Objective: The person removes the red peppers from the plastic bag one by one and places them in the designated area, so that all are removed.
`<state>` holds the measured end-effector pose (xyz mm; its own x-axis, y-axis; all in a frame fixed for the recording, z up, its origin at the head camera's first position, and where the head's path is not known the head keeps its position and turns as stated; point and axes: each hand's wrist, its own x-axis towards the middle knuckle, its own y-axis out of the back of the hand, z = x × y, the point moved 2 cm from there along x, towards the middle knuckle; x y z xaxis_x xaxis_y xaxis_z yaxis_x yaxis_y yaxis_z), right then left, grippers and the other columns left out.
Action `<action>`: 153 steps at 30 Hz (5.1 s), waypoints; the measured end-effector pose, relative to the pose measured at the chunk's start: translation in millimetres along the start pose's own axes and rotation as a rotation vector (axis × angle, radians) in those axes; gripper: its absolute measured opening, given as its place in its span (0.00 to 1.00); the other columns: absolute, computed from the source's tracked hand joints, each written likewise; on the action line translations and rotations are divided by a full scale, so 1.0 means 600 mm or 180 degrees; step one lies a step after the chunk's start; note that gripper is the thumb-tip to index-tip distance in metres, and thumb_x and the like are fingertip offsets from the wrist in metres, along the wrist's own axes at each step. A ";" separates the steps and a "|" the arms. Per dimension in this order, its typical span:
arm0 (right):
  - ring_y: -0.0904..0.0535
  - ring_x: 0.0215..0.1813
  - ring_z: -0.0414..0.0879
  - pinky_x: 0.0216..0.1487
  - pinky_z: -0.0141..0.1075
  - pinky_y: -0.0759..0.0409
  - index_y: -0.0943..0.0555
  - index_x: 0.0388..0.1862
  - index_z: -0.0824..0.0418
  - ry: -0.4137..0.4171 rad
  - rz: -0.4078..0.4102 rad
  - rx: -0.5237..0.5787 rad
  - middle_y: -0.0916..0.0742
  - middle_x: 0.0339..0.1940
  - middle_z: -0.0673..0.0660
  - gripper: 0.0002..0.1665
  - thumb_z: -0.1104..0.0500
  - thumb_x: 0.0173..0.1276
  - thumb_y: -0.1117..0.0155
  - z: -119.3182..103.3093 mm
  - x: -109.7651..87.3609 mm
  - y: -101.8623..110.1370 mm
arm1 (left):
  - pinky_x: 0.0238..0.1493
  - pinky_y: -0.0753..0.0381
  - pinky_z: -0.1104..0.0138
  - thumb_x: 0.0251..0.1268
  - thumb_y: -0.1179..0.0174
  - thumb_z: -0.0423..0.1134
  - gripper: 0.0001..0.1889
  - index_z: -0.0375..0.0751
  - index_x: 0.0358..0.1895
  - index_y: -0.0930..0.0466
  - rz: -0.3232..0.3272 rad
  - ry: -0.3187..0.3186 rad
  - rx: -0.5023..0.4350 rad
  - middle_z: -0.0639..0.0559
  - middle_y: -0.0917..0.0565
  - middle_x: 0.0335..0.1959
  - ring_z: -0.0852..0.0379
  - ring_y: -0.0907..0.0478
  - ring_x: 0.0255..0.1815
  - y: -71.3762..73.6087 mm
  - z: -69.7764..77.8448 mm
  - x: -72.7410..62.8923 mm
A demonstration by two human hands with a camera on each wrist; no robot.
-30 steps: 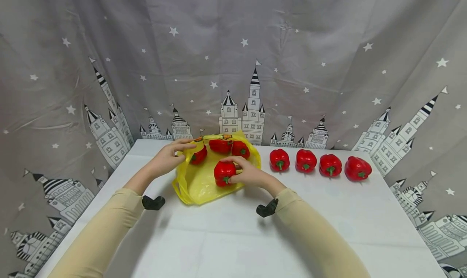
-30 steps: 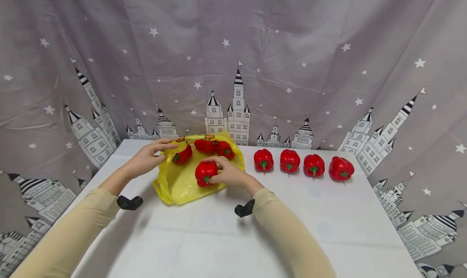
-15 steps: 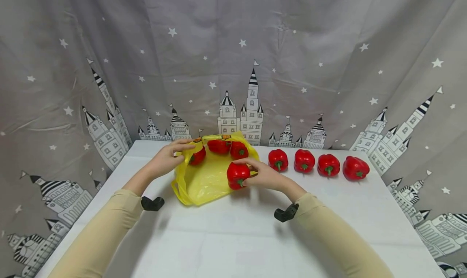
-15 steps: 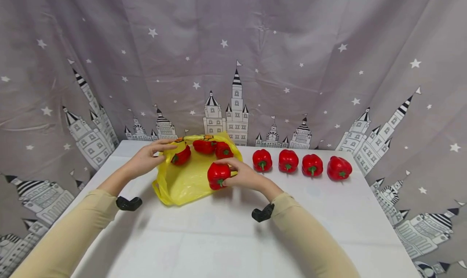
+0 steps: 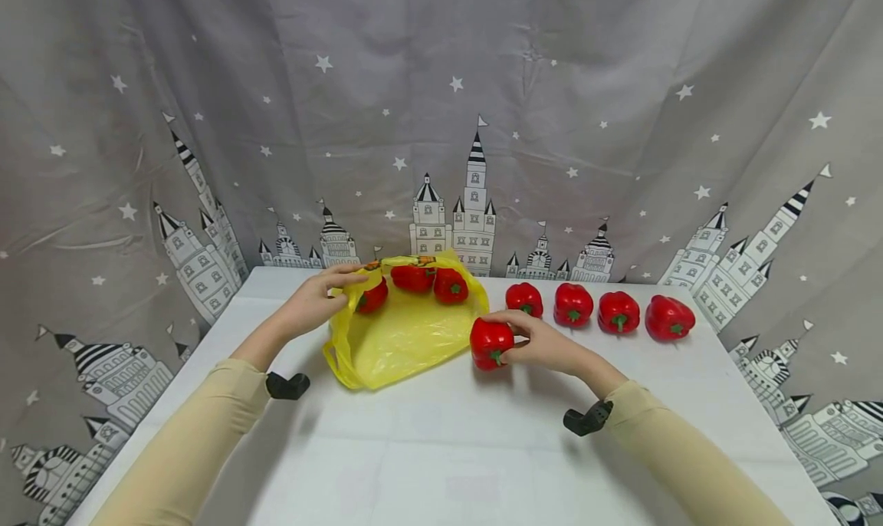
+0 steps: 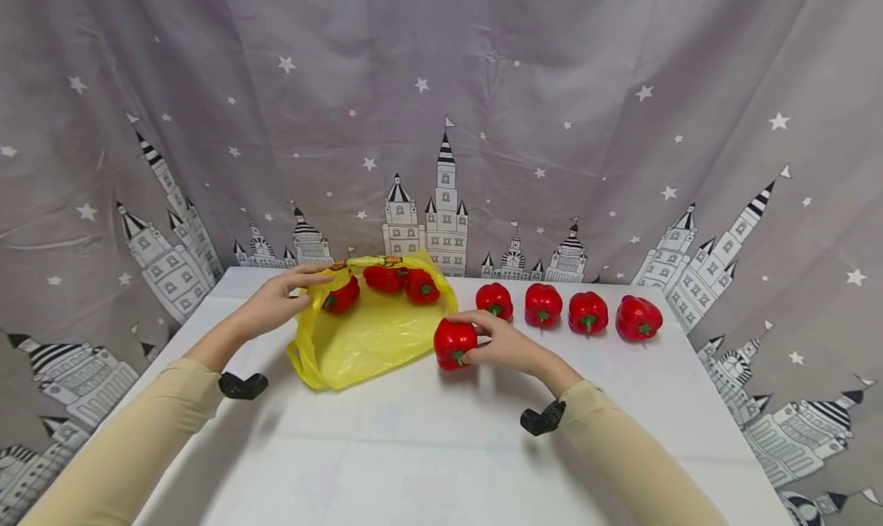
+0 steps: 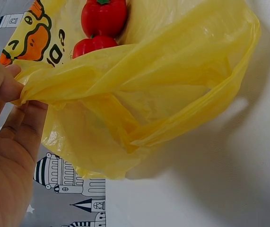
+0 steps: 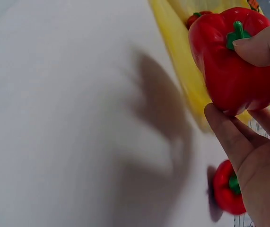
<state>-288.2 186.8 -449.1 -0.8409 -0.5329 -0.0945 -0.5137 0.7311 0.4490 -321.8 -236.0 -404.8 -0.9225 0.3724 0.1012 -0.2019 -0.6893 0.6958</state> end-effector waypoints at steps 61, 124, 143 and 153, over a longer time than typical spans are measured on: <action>0.32 0.71 0.62 0.61 0.54 0.21 0.30 0.77 0.43 -0.0367 0.0292 -0.0195 0.24 0.71 0.59 0.47 0.57 0.60 0.23 0.077 -0.089 0.036 | 0.72 0.37 0.40 0.71 0.51 0.30 0.26 0.46 0.70 0.23 -0.0024 0.0039 -0.0008 0.49 0.39 0.80 0.40 0.49 0.81 -0.001 0.005 -0.001; 0.28 0.72 0.55 0.68 0.45 0.26 0.29 0.77 0.53 0.0549 -0.0302 -0.0642 0.25 0.75 0.55 0.36 0.52 0.71 0.36 -0.126 0.157 -0.148 | 0.70 0.33 0.41 0.69 0.52 0.28 0.27 0.40 0.72 0.25 0.0175 0.0101 0.0190 0.46 0.39 0.80 0.38 0.45 0.79 0.029 0.020 0.021; 0.33 0.75 0.57 0.74 0.46 0.34 0.35 0.79 0.61 0.0265 0.0536 -0.0080 0.28 0.77 0.58 0.44 0.53 0.69 0.29 -0.124 0.263 -0.180 | 0.73 0.40 0.39 0.69 0.52 0.27 0.27 0.36 0.72 0.27 0.0295 0.0061 0.0269 0.45 0.39 0.80 0.39 0.48 0.81 0.043 0.014 0.042; 0.36 0.77 0.55 0.76 0.46 0.38 0.38 0.80 0.63 0.0085 0.0647 -0.0127 0.31 0.78 0.59 0.47 0.51 0.69 0.29 -0.125 0.305 -0.201 | 0.71 0.37 0.38 0.71 0.52 0.27 0.26 0.35 0.71 0.27 0.0359 0.0070 0.0264 0.44 0.38 0.79 0.37 0.44 0.78 0.045 0.013 0.038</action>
<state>-367.1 -31.0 -454.1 -0.9215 -0.3875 0.0250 -0.3262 0.8076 0.4912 -346.0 -241.4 -378.0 -0.9451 0.2810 0.1671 -0.0694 -0.6718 0.7374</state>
